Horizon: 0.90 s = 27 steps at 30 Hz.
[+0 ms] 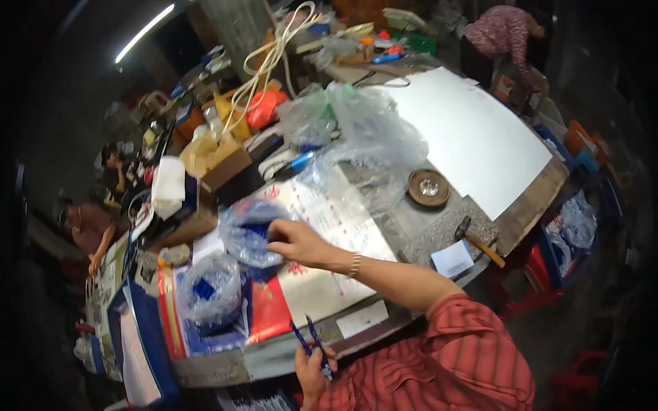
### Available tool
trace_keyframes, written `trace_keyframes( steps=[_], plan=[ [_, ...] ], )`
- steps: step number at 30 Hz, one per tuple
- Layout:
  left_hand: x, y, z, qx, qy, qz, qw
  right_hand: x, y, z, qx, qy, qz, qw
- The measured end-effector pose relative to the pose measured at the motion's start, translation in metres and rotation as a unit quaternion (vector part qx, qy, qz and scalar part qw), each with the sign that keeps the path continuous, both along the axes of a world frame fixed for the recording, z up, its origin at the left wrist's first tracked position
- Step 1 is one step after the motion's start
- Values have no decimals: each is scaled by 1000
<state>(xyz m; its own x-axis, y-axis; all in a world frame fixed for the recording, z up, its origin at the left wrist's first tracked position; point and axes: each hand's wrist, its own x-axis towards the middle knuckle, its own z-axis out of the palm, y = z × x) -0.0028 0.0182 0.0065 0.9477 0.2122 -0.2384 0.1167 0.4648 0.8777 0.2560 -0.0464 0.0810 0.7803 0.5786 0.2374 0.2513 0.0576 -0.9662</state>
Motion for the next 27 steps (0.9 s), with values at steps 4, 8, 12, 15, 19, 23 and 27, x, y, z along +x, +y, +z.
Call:
trace_keyframes(
  steps=[4, 8, 12, 15, 19, 23, 27],
  plan=[
    [11, -13, 12, -41, 6, 32, 999, -62, -58, 3, 54, 235, 63, 968],
    [17, -22, 24, -41, 7, 23, 999, -100, -91, -14, 56, 332, 54, 940],
    [16, -30, 27, -70, -5, 34, 997, -117, -99, -26, 71, 374, 67, 922],
    [12, -34, 25, -43, -8, 45, 998, -124, -100, -32, 70, 386, 76, 917],
    [6, -36, 24, -62, -6, 45, 997, -130, -101, -37, 72, 423, 92, 899],
    [5, -36, 24, -61, -2, 52, 997, -134, -101, -41, 98, 464, 97, 875],
    [5, -36, 25, -58, -7, 60, 997, -139, -103, -44, 61, 433, 127, 890]
  ],
)
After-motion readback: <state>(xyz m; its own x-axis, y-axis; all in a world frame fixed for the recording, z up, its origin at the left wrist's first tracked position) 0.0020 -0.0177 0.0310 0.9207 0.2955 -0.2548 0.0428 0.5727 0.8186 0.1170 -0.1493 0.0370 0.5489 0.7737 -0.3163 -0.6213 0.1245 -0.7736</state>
